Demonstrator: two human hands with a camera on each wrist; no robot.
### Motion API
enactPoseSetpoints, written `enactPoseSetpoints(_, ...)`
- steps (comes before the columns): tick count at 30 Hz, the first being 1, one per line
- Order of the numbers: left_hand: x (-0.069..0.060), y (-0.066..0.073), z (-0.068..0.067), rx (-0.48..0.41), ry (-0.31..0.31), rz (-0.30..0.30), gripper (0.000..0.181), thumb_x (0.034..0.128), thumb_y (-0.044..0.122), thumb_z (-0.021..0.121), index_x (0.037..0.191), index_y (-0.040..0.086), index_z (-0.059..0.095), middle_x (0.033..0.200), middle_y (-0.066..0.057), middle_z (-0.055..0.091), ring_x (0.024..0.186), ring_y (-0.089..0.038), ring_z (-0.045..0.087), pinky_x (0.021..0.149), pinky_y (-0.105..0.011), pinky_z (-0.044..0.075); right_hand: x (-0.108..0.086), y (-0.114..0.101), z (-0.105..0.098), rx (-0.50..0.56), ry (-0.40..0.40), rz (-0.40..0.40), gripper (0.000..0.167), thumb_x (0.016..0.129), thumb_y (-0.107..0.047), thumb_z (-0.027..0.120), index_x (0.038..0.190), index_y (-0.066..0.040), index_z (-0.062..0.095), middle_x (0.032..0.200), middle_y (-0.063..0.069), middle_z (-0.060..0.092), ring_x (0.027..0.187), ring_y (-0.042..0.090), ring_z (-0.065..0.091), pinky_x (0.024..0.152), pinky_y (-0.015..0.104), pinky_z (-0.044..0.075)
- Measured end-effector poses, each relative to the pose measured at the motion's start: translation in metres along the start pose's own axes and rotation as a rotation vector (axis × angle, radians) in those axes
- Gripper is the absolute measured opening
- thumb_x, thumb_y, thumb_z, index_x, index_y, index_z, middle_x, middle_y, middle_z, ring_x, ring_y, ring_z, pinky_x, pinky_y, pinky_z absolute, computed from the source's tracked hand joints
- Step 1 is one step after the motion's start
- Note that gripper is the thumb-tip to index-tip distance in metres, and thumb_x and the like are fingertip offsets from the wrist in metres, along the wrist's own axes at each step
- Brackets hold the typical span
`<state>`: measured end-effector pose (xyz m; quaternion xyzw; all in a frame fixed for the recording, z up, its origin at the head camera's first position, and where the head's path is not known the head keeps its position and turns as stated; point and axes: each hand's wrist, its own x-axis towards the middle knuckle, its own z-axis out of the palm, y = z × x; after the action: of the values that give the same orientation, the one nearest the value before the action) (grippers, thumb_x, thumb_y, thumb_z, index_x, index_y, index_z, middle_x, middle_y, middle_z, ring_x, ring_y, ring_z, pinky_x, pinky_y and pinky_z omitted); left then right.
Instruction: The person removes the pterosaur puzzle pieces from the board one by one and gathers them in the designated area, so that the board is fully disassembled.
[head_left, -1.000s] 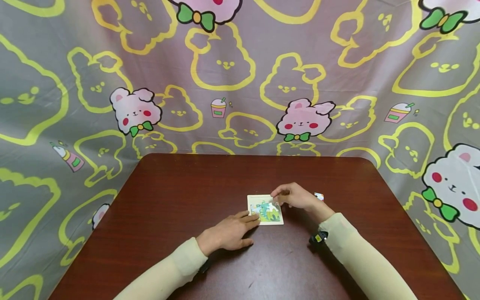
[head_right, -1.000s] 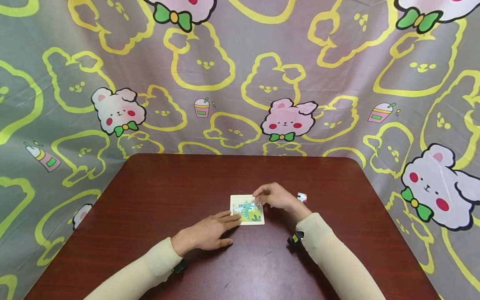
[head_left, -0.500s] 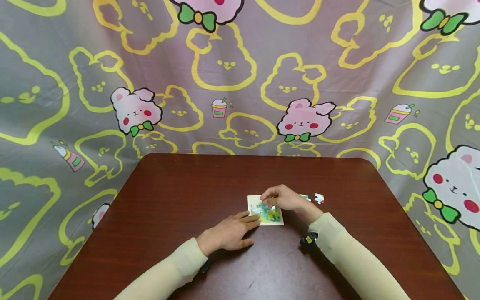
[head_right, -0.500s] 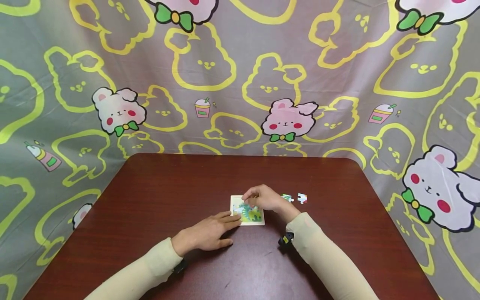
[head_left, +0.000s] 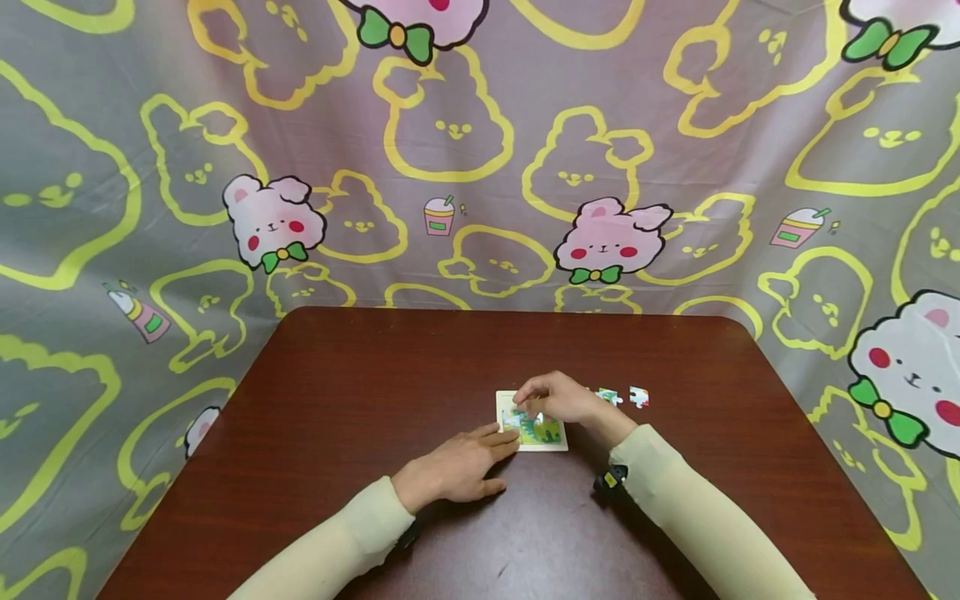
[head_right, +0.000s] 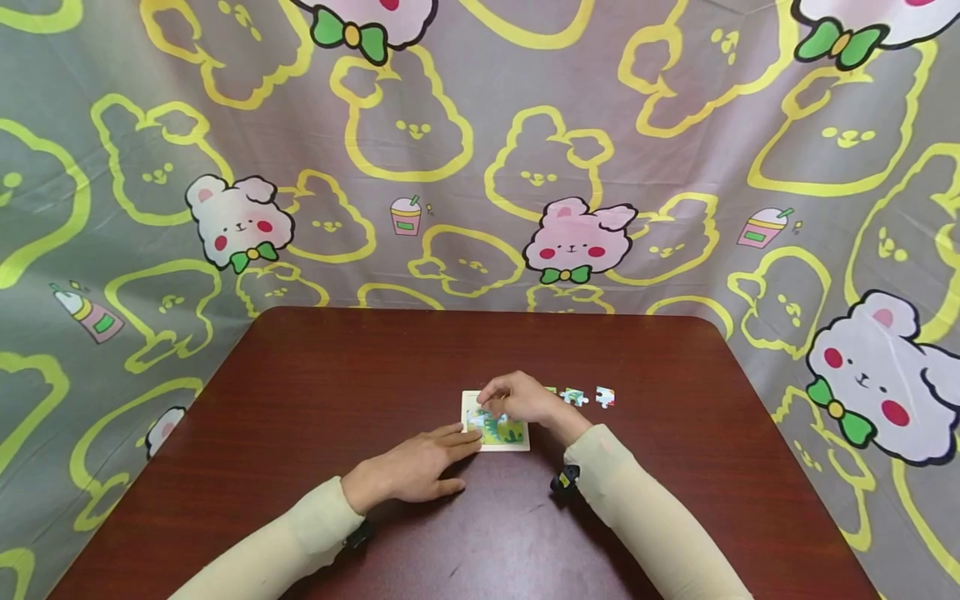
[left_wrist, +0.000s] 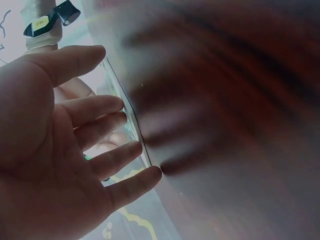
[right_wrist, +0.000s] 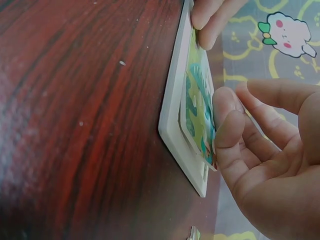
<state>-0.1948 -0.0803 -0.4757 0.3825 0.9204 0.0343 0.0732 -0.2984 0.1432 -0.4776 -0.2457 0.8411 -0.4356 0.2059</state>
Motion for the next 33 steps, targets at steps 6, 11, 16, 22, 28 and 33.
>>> enactPoseSetpoints(6, -0.0013, -0.0003, 0.0006, 0.004, 0.016, 0.018, 0.061, 0.0967, 0.039, 0.062, 0.149, 0.012, 0.048, 0.159, -0.001, 0.042, 0.147, -0.028, 0.039, 0.114, -0.044, 0.042, 0.0011, -0.0006, 0.0019, -0.005, -0.011, -0.002, 0.017, 0.095, -0.010, 0.064, 0.108, -0.003, 0.073, 0.092, 0.014, 0.075, 0.076, 0.020, 0.069, 0.058, 0.031, 0.052)
enactPoseSetpoints(11, -0.0017, -0.0002, 0.0016, 0.015, 0.018, 0.025, 0.061, 0.0965, 0.039, 0.062, 0.149, 0.011, 0.048, 0.159, -0.002, 0.042, 0.147, -0.028, 0.039, 0.114, -0.043, 0.042, 0.0006, 0.0017, 0.0041, 0.036, -0.008, 0.033, 0.017, 0.095, -0.009, 0.064, 0.108, -0.004, 0.073, 0.097, 0.013, 0.076, 0.078, 0.018, 0.070, 0.059, 0.030, 0.053)
enactPoseSetpoints(16, -0.0019, -0.0001, 0.0013, 0.011, 0.011, 0.022, 0.061, 0.0965, 0.040, 0.062, 0.149, 0.012, 0.047, 0.159, -0.001, 0.042, 0.147, -0.028, 0.039, 0.113, -0.044, 0.043, 0.0007, 0.0032, 0.0056, 0.059, -0.003, 0.041, 0.016, 0.095, -0.007, 0.063, 0.107, -0.004, 0.073, 0.096, 0.013, 0.075, 0.078, 0.017, 0.068, 0.059, 0.028, 0.052)
enactPoseSetpoints(22, -0.0014, -0.0006, 0.0000, 0.025, 0.015, 0.028, 0.061, 0.0963, 0.040, 0.062, 0.149, 0.012, 0.048, 0.158, -0.002, 0.043, 0.147, -0.028, 0.040, 0.114, -0.042, 0.043, 0.0029, 0.0045, 0.0067, 0.031, -0.014, 0.017, 0.020, 0.095, -0.003, 0.058, 0.109, -0.002, 0.073, 0.100, 0.014, 0.074, 0.078, 0.016, 0.067, 0.059, 0.027, 0.052)
enactPoseSetpoints(28, -0.0009, -0.0011, 0.0003, 0.039, 0.022, 0.034, 0.061, 0.0959, 0.040, 0.063, 0.148, 0.012, 0.049, 0.157, -0.002, 0.044, 0.146, -0.028, 0.041, 0.115, -0.040, 0.042, 0.0061, 0.0063, 0.0072, 0.017, -0.032, 0.014, 0.033, 0.089, 0.008, 0.048, 0.110, -0.002, 0.072, 0.103, 0.015, 0.072, 0.076, 0.016, 0.064, 0.058, 0.025, 0.050)
enactPoseSetpoints(33, -0.0009, -0.0012, -0.0001, 0.037, 0.023, 0.035, 0.061, 0.0961, 0.040, 0.062, 0.149, 0.012, 0.049, 0.157, -0.002, 0.044, 0.146, -0.029, 0.041, 0.114, -0.041, 0.042, 0.0068, 0.0065, 0.0067, 0.027, -0.044, 0.023, 0.035, 0.090, 0.008, 0.045, 0.113, -0.001, 0.070, 0.108, 0.016, 0.071, 0.077, 0.016, 0.064, 0.060, 0.026, 0.051)
